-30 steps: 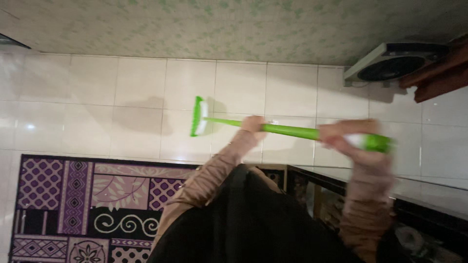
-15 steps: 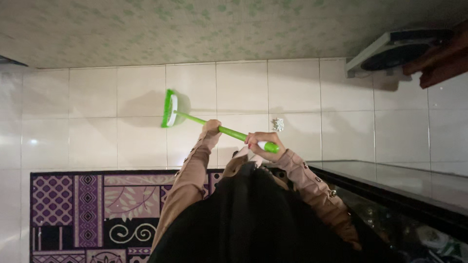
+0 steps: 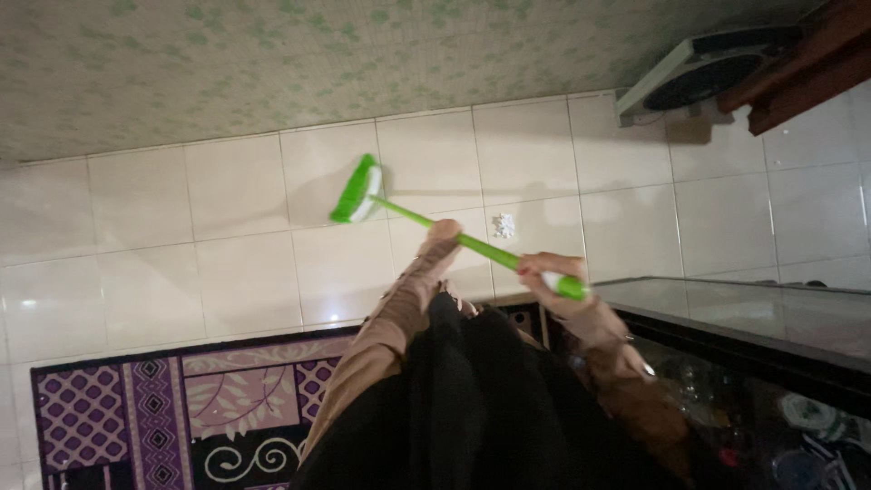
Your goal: The person sweeps the tiled floor using a long-handled squeegee-like tool, pulling small debris across the tiles.
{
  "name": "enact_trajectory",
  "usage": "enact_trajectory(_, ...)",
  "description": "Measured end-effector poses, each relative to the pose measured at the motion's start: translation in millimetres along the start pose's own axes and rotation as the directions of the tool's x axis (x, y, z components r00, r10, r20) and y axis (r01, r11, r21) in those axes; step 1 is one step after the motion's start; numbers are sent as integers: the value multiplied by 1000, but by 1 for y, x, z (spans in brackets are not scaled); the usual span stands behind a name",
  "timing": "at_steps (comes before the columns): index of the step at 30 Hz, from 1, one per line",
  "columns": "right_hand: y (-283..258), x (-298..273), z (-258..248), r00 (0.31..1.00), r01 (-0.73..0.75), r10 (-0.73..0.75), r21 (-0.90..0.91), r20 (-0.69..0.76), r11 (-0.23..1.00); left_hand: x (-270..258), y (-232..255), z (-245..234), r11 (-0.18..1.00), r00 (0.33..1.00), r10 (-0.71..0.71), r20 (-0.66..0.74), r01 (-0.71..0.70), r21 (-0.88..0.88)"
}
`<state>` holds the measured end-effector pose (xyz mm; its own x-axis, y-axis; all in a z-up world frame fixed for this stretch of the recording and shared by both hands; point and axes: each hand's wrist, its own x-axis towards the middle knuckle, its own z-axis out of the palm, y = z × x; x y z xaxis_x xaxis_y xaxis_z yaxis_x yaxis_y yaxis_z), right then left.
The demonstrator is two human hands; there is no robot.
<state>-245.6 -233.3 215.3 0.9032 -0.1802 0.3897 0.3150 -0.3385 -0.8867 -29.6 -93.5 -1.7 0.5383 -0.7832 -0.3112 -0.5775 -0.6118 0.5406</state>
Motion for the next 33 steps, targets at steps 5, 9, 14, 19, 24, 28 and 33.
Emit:
enact_trajectory(5, -34, 7, -96, 980, 112, -133, 144, 147, 983, 28, 97, 30, 970, 977, 173, 121, -191, 149)
enact_trajectory(9, -68, 15, -148, 971, -58, 24, 139, 239, 989, 31, 167, 44, 929, 974, -39, 223, 117, -350)
enact_trajectory(14, -165, 38, -152, 924, -331, 372, -306, 85, 892, 37, 224, 64, 951, 980, 198, 10, -189, -243)
enact_trajectory(19, -201, 54, -133, 917, -380, 398, -376, -32, 845, 36, 248, 70, 954, 977, 209, 39, -195, -227)
enact_trajectory(24, -205, 57, -134, 927, -335, 375, -460, -5, 822, 28, 249, 49, 930, 971, 237, 27, -219, -295)
enact_trajectory(28, -202, 50, -142, 962, -215, 264, -401, 69, 890, 6, 260, -8, 933, 954, 290, 81, -263, -244)
enact_trajectory(33, -201, 49, -153, 984, -49, 83, -203, 161, 978, -37, 259, -88, 966, 951, 251, 180, -233, -112)
